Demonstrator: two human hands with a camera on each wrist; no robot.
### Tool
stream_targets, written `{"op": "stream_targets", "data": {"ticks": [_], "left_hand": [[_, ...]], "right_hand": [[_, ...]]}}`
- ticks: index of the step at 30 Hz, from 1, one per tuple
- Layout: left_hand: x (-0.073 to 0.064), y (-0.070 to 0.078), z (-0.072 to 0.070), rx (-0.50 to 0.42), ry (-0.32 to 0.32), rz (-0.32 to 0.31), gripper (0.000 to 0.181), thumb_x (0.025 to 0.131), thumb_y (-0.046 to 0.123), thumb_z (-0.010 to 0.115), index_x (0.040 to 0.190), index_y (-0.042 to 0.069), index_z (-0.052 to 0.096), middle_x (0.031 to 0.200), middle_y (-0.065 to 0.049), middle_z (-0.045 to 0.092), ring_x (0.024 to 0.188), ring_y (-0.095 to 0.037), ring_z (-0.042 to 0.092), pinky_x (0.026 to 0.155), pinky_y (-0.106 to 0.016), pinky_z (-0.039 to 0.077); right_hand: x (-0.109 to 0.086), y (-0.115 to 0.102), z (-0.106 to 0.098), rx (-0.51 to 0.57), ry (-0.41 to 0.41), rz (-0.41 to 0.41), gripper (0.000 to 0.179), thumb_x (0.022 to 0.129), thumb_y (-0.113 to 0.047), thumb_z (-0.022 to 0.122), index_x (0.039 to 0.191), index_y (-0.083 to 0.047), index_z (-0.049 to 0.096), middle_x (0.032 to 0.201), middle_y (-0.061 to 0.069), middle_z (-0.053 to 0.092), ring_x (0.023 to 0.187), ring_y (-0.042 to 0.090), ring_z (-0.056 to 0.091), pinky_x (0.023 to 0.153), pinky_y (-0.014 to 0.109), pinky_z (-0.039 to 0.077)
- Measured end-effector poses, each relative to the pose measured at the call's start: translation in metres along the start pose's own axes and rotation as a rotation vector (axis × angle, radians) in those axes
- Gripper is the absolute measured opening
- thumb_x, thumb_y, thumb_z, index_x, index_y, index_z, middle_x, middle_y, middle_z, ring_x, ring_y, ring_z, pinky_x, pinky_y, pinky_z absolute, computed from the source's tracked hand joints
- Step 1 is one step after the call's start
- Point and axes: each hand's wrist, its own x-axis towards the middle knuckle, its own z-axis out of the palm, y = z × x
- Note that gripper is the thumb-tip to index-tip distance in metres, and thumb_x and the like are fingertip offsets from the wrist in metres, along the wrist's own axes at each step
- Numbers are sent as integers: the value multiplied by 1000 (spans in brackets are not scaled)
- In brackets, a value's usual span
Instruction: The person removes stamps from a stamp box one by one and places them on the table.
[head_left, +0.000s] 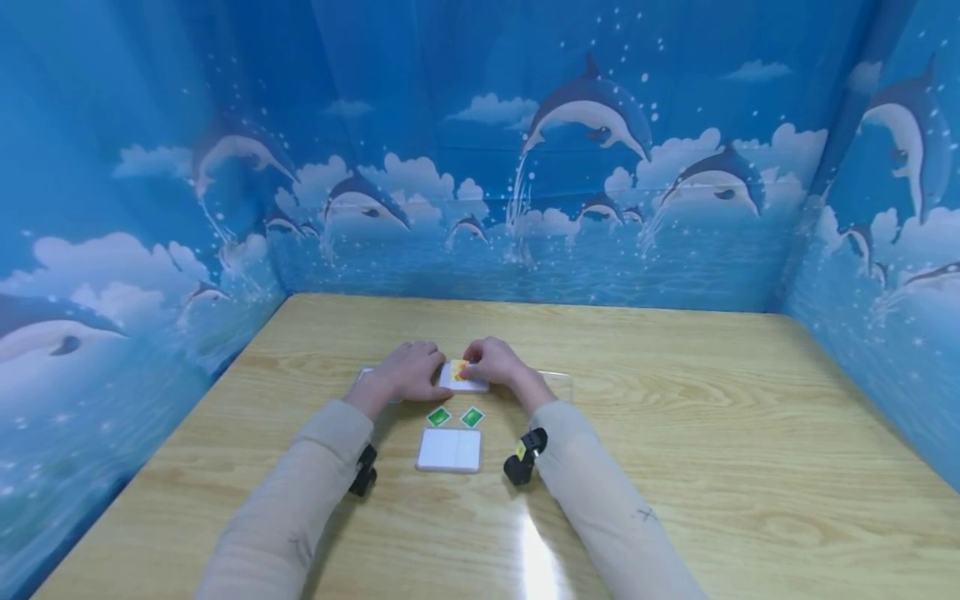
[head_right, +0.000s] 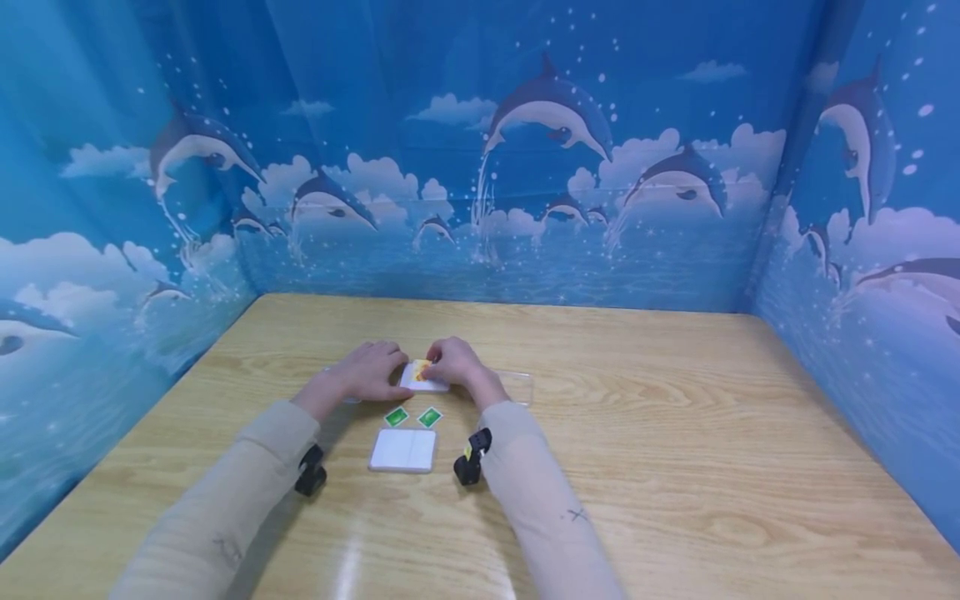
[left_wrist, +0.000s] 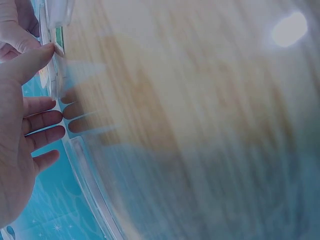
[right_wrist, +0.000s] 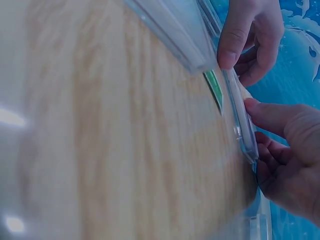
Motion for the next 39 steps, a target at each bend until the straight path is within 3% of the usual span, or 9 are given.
{"op": "stream_targets", "data": {"ticks": [6,20,39], "left_hand": [[-1,0,1,-2,-3,-5,64,82,57,57,123,7,55,113,-8,53,101,-22,49,92,-39,38],[-2,1,-1,1,-3,15,63,82,55,57,121,5,55,110,-8,53,100,-22,49,92,-40,38],[-1,4,-2,1,-15,-8,62,82,55,59,121,7,56,111,-8,54,101,-22,50,93,-41,38]], "right_hand": [[1,3,2,12,46,13,11,84,-14,67,92,-8,66,86,2,61,80,16,56,71,26,47],[1,5,-1,25,89,25,6,84,-12,66,88,-7,66,83,3,61,78,16,55,71,27,46],[-6,13,-16,164,47,51,9,88,-16,63,91,-9,69,89,2,63,82,16,56,72,28,46]]}}
